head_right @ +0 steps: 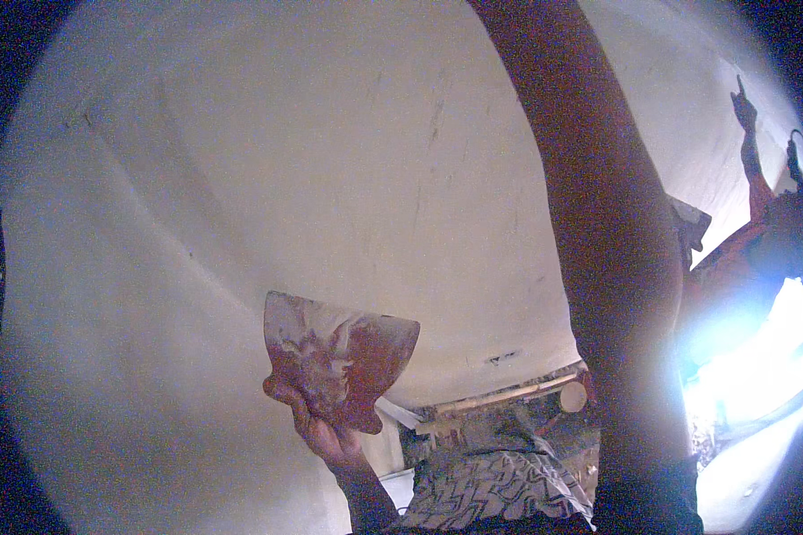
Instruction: The person applies plaster to a ceiling using a hawk and a trowel. They repeatedly scoop plaster from the hawk and spread it onto the ceiling surface in smooth strokes.
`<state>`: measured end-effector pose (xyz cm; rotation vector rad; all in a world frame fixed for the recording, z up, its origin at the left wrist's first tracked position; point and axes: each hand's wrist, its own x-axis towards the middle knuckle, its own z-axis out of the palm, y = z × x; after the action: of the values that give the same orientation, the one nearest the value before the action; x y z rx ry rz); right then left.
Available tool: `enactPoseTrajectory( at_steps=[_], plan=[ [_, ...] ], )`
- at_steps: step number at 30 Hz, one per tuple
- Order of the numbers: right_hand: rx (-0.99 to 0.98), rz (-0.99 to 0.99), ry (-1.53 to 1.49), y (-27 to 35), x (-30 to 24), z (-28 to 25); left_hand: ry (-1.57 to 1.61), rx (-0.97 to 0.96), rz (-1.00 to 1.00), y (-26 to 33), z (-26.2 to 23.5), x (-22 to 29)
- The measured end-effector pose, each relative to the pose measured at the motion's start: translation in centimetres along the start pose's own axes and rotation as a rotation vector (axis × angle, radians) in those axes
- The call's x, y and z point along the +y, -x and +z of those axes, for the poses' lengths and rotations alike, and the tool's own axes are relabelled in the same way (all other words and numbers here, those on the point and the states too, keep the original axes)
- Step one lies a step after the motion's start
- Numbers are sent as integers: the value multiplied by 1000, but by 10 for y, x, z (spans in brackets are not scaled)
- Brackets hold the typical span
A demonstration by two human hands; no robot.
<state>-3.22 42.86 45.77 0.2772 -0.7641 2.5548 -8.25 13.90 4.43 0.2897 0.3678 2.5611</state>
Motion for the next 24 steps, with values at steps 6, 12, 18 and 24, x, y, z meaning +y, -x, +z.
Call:
enactPoseTrajectory(
  at_steps=[6, 12, 18, 24],
  plan=[
    [57, 114, -156, -12, 3, 15, -41, 4, 20, -2, -4, 0],
    [-51, -41, -53, -17, 5, 1, -65, 73, 35, 0, -1, -2],
    [-409, -338, 754, -5, -2, -29, -74, 87, 35, 0, -8, -3],
    [-140, -329, 386, 30, 33, -54, -113, 127, 59, 6, -18, 4]
  ],
)
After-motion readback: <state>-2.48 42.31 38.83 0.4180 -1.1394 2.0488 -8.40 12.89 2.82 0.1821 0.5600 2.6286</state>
